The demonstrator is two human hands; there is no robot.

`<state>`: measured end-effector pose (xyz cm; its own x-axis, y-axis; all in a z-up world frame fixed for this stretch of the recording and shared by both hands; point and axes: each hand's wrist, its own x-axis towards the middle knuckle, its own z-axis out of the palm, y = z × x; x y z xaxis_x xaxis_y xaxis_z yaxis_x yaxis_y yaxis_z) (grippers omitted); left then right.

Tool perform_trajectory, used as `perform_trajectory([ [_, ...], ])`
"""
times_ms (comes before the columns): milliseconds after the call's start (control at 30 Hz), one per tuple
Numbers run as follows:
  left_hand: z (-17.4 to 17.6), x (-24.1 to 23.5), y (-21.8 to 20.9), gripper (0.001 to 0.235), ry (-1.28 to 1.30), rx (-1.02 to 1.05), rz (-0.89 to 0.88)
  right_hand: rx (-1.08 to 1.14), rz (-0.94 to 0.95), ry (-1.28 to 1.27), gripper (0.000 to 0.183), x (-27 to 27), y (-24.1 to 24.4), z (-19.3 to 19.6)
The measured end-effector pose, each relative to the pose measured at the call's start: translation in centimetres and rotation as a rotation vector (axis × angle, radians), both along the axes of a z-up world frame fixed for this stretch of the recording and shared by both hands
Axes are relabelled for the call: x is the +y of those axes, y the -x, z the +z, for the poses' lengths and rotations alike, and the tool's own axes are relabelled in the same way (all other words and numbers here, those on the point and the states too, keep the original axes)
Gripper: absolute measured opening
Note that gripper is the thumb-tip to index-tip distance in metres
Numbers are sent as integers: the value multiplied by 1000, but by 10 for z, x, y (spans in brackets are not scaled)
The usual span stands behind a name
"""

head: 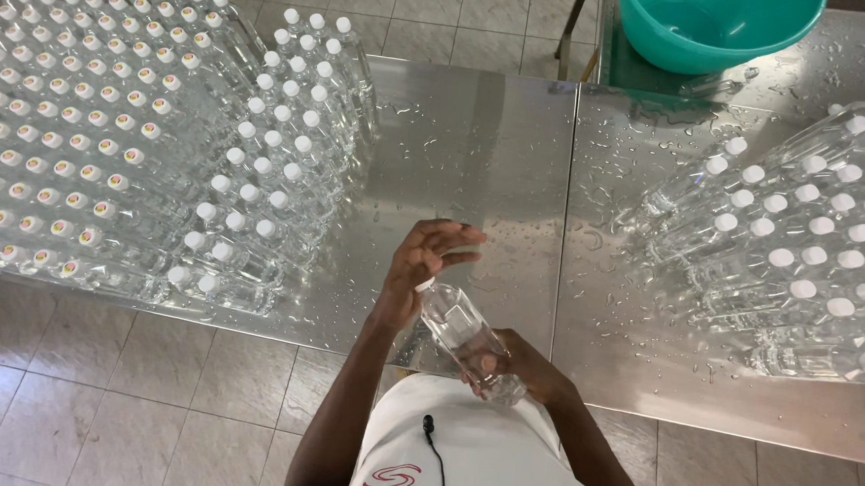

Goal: The person repeatedly picks up clear plastic bottles from a metal table, screws white caps onto them by hand, and places the capped bottles into a large stack on the left side of the table.

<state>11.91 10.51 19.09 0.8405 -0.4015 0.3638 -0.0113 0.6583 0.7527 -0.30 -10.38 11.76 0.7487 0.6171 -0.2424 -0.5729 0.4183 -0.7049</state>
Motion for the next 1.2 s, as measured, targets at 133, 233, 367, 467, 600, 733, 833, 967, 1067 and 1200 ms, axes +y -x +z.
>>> perform_trajectory([
  [133, 0, 6, 0, 32, -26, -4, 42, 30, 40, -43, 76, -1, 1, -7],
  [233, -11, 1, -6, 20, 106, -45, -42, 229, 233, -518, 105, 3, 11, -78],
  [367, -5, -4, -22, 26, 221, -143, -227, 435, 644, -979, 114, 1, -2, -98],
  [467, 14, -15, -27, 68, 81, -62, 8, 167, 335, -784, 96, 1, -6, -51],
  [600, -19, -8, -5, 121, -182, -54, 58, -349, -273, 12, 91, 2, -21, -52],
  [733, -57, -22, 40, 132, -534, 63, 15, -423, -305, 763, 92, 19, -14, 28],
  [833, -47, -12, 45, 97, -583, 144, 33, -564, -116, 946, 97, 16, -7, 63],
  [967, -56, 11, 36, 83, -645, 191, -10, -970, -275, 1212, 28, -10, -15, 83],
  [1067, 19, 18, 46, 104, -897, 107, -143, -1236, -396, 1368, 38, -38, -38, 77],
  [1200, -10, 31, 35, 85, -882, -94, -286, -1623, -36, 1477, 43, -33, -46, 124],
])
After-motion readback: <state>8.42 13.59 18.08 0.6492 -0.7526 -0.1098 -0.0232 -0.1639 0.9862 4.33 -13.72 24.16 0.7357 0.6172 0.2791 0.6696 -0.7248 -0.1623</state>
